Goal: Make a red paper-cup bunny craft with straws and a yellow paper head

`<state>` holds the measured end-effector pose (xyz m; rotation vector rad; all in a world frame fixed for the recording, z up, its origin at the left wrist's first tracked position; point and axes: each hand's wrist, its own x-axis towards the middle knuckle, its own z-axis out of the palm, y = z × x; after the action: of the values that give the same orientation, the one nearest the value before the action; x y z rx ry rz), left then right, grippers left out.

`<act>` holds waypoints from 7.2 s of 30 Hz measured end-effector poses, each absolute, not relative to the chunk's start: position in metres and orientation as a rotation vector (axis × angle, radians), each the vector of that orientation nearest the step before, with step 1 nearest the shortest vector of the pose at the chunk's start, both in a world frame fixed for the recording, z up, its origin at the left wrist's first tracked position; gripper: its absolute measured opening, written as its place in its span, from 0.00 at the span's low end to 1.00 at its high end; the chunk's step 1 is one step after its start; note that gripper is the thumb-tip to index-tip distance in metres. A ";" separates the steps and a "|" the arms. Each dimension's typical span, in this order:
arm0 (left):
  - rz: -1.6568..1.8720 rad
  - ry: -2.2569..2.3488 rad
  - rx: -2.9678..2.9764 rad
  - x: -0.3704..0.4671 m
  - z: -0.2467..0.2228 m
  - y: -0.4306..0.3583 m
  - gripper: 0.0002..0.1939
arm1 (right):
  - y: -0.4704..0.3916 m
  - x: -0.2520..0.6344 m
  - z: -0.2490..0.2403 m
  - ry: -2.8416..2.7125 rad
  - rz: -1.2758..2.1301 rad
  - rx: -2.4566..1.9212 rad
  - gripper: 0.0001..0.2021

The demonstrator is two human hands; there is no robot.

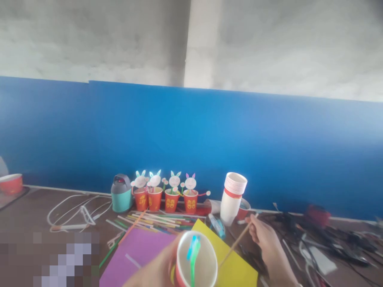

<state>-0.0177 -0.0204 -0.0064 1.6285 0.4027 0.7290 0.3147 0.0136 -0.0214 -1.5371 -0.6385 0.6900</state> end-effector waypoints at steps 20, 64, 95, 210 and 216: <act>1.197 0.775 2.339 0.003 -0.004 -0.011 0.41 | -0.024 0.169 0.037 -1.430 1.090 -1.244 0.21; 1.154 0.789 2.317 0.006 -0.021 -0.006 0.42 | -0.012 0.182 0.019 -1.426 0.937 -1.338 0.10; 1.215 0.797 2.375 0.013 -0.033 -0.007 0.48 | -0.007 0.176 0.008 -1.405 0.843 -1.337 0.08; 1.288 0.926 1.802 0.000 0.020 -0.011 0.07 | -0.028 0.158 0.033 -1.718 0.407 -1.204 0.08; 1.205 0.968 1.791 -0.003 0.011 -0.007 0.06 | -0.029 0.158 0.034 -1.708 0.500 -1.244 0.07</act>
<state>-0.0029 -0.0073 0.0111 1.7907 0.9680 1.2045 0.1579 -0.0285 0.0340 -1.2435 -1.7076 0.4996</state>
